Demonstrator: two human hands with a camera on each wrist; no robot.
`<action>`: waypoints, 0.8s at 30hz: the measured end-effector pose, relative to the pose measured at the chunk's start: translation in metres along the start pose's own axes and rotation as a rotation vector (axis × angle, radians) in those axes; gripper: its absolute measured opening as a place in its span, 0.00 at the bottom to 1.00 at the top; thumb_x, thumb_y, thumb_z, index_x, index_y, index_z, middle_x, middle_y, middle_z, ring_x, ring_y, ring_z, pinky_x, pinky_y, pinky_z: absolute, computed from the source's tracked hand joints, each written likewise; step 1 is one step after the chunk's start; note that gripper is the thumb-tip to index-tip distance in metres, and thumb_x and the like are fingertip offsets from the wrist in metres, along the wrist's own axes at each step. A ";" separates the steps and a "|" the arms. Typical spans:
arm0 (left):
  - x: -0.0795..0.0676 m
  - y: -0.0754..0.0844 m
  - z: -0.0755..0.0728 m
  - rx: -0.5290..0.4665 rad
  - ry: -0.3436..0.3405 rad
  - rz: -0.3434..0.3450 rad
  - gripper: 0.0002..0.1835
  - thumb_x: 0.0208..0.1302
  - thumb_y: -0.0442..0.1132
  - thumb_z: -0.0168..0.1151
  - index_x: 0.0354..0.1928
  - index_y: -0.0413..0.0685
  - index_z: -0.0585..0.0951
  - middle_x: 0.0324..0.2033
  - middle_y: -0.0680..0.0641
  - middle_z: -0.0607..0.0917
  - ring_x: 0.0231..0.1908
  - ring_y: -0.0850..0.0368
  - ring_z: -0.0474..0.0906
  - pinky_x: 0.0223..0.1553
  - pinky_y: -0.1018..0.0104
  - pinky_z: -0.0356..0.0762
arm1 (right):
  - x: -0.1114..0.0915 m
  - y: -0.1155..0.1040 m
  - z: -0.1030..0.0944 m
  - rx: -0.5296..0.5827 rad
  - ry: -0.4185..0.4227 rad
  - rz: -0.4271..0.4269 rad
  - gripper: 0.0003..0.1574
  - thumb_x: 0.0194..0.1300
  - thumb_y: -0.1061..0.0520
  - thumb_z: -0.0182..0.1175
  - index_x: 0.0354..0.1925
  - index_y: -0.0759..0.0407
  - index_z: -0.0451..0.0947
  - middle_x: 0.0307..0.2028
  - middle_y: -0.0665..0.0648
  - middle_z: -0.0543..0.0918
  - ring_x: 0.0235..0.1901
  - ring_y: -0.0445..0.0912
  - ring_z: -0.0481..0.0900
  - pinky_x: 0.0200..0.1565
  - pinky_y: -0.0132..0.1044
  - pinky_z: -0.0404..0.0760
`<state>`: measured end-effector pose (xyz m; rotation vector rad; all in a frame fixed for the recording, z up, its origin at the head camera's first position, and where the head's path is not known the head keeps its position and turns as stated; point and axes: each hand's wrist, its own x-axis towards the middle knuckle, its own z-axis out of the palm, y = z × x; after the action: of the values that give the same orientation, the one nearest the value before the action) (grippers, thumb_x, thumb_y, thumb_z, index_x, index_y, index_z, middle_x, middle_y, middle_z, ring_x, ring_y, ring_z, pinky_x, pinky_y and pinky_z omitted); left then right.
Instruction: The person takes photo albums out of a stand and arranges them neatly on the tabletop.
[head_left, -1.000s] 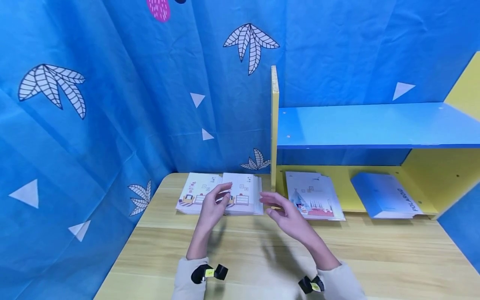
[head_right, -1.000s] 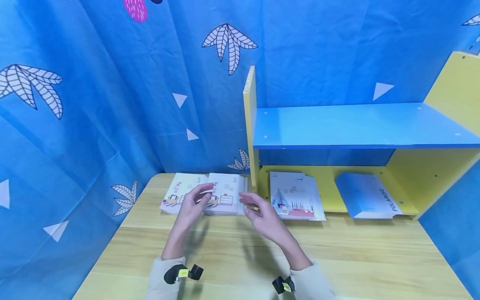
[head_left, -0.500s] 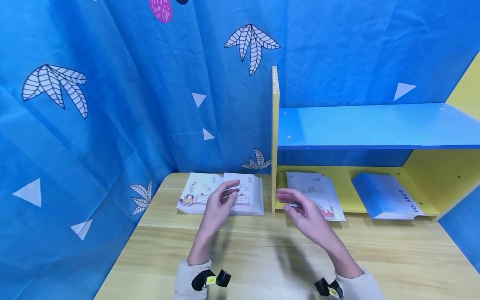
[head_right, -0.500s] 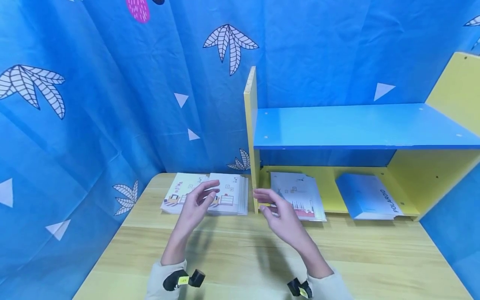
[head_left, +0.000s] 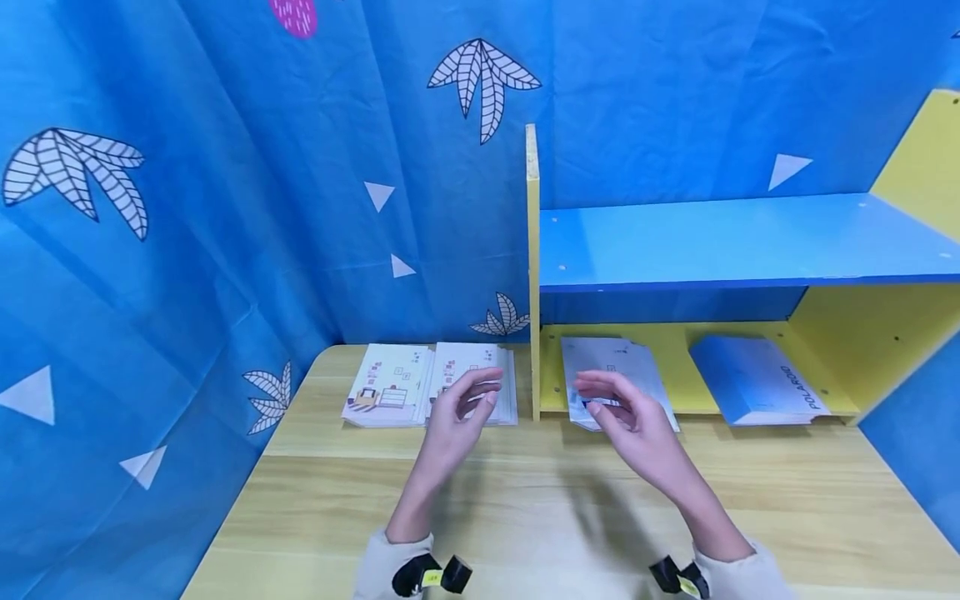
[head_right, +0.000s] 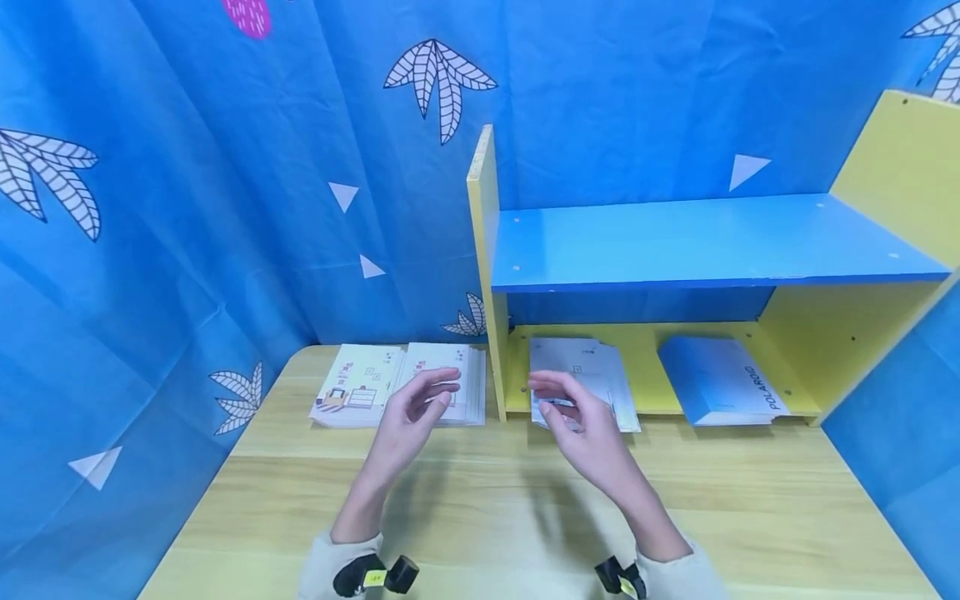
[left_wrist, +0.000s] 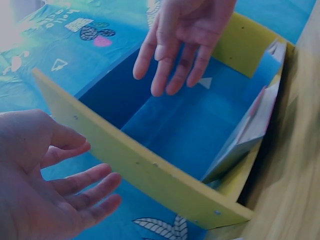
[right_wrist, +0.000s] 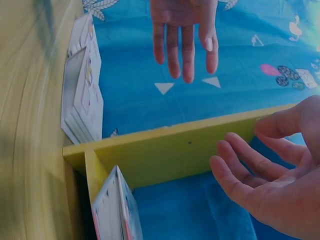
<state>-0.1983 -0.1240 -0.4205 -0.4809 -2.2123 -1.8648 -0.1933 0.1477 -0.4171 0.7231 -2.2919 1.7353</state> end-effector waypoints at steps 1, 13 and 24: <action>-0.001 0.000 0.002 -0.004 -0.005 0.000 0.17 0.75 0.32 0.59 0.63 0.40 0.79 0.58 0.44 0.84 0.59 0.43 0.80 0.63 0.54 0.77 | -0.001 0.000 -0.002 -0.003 0.008 -0.002 0.22 0.75 0.66 0.57 0.65 0.60 0.75 0.58 0.56 0.83 0.58 0.52 0.80 0.56 0.29 0.80; -0.006 -0.007 0.040 -0.037 -0.053 -0.003 0.18 0.74 0.33 0.59 0.63 0.40 0.78 0.57 0.43 0.83 0.58 0.46 0.80 0.63 0.58 0.76 | -0.014 0.000 -0.029 -0.026 0.086 -0.013 0.24 0.76 0.66 0.55 0.67 0.57 0.73 0.58 0.61 0.82 0.57 0.49 0.81 0.57 0.27 0.79; -0.007 -0.023 0.068 -0.014 -0.045 -0.066 0.21 0.75 0.38 0.59 0.67 0.50 0.77 0.61 0.50 0.81 0.59 0.51 0.79 0.64 0.56 0.76 | -0.028 0.019 -0.050 -0.085 0.152 0.011 0.24 0.76 0.64 0.56 0.67 0.56 0.73 0.56 0.62 0.82 0.56 0.43 0.81 0.53 0.24 0.79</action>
<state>-0.1976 -0.0614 -0.4562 -0.4616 -2.2719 -1.9219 -0.1856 0.2058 -0.4298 0.5448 -2.2549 1.6261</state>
